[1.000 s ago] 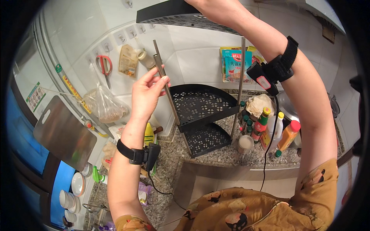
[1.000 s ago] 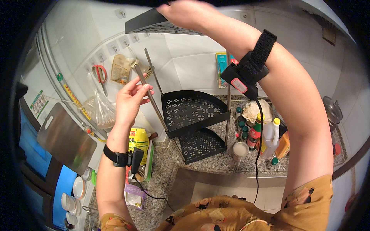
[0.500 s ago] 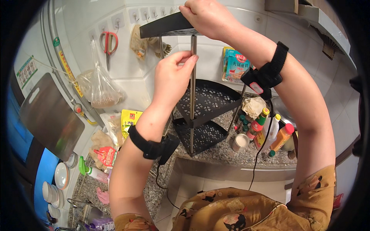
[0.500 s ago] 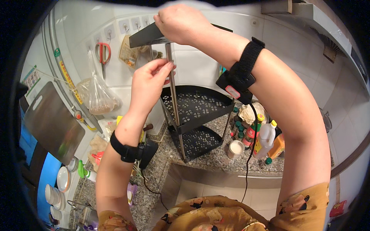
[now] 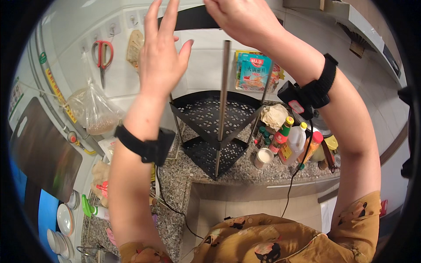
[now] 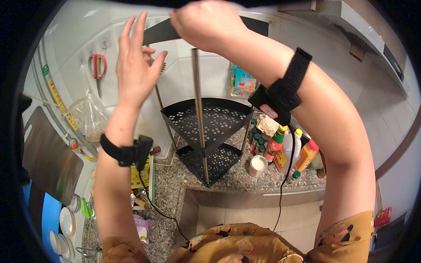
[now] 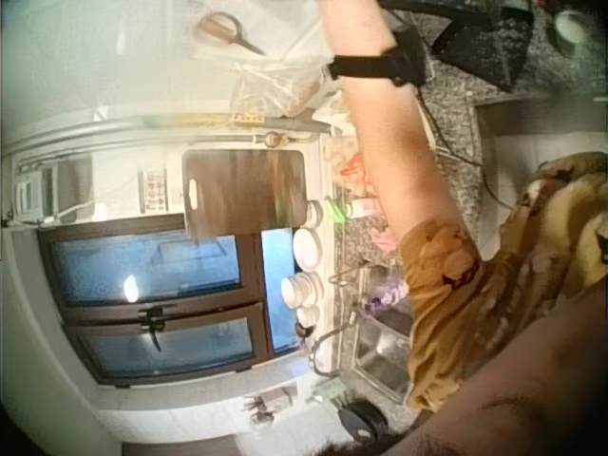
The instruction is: The person assembles a black perforated corner rack by inserting metal rods into the slots of three curved trays. They align the trays vertically, secure the rods, and adjust the structure to ensure stability.
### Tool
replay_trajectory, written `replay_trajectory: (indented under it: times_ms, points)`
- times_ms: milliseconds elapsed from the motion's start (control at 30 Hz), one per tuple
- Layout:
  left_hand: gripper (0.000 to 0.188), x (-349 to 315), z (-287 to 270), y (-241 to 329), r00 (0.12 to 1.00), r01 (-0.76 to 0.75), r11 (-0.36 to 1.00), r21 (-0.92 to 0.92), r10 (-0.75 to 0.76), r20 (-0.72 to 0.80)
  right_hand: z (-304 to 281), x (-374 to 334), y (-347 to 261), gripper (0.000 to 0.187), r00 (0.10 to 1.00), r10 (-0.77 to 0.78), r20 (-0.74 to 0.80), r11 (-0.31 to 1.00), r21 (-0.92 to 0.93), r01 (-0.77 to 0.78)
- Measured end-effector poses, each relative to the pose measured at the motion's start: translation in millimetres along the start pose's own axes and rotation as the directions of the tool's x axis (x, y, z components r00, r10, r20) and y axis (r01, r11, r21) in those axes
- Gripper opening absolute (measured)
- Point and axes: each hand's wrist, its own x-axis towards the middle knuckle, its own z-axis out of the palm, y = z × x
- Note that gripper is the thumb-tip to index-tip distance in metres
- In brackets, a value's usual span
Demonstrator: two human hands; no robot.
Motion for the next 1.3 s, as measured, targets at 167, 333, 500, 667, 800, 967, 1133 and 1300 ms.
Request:
replay_trajectory:
  times_ms: [167,333,500,667,800,967,1133,1300]
  points:
    - [0.052,35.8,21.9,-24.9,0.984,-0.143,0.989,0.034,0.139,0.109,-19.2,22.1,7.3,0.029,0.959,-0.066,0.277,0.994,0.103,0.039]
    - [0.050,40.0,19.8,-20.3,0.992,-0.107,0.989,-0.097,0.113,0.063,-72.0,37.8,14.6,0.031,0.676,0.039,0.736,0.849,0.332,-0.411]
    - [0.040,24.9,22.6,-14.8,0.998,0.051,0.978,-0.201,-0.055,-0.014,-57.4,29.3,21.2,0.034,0.714,0.056,0.698,0.770,0.425,-0.475]
    - [0.039,-25.8,32.7,-11.1,0.904,0.414,0.733,-0.539,-0.402,0.148,-60.5,38.2,9.3,0.032,0.674,0.151,0.723,0.817,0.292,-0.497]
    - [0.036,-51.1,51.7,27.4,0.775,0.609,0.252,-0.752,-0.391,0.496,-55.0,43.1,-3.6,0.033,0.608,0.216,0.764,0.893,0.097,-0.439]
    - [0.033,-54.0,53.6,27.2,0.829,0.532,0.292,-0.795,-0.373,0.417,-48.7,43.1,-33.3,0.035,0.563,0.340,0.753,0.866,-0.017,-0.499]
    - [0.037,-59.5,57.8,24.4,0.864,0.475,0.369,-0.799,-0.366,0.345,-46.4,39.7,-38.3,0.036,0.587,0.344,0.733,0.879,-0.030,-0.477]
    - [0.037,-57.5,58.2,26.3,0.871,0.457,0.327,-0.827,-0.351,0.343,-50.4,40.2,-35.8,0.034,0.615,0.331,0.716,0.897,-0.037,-0.440]
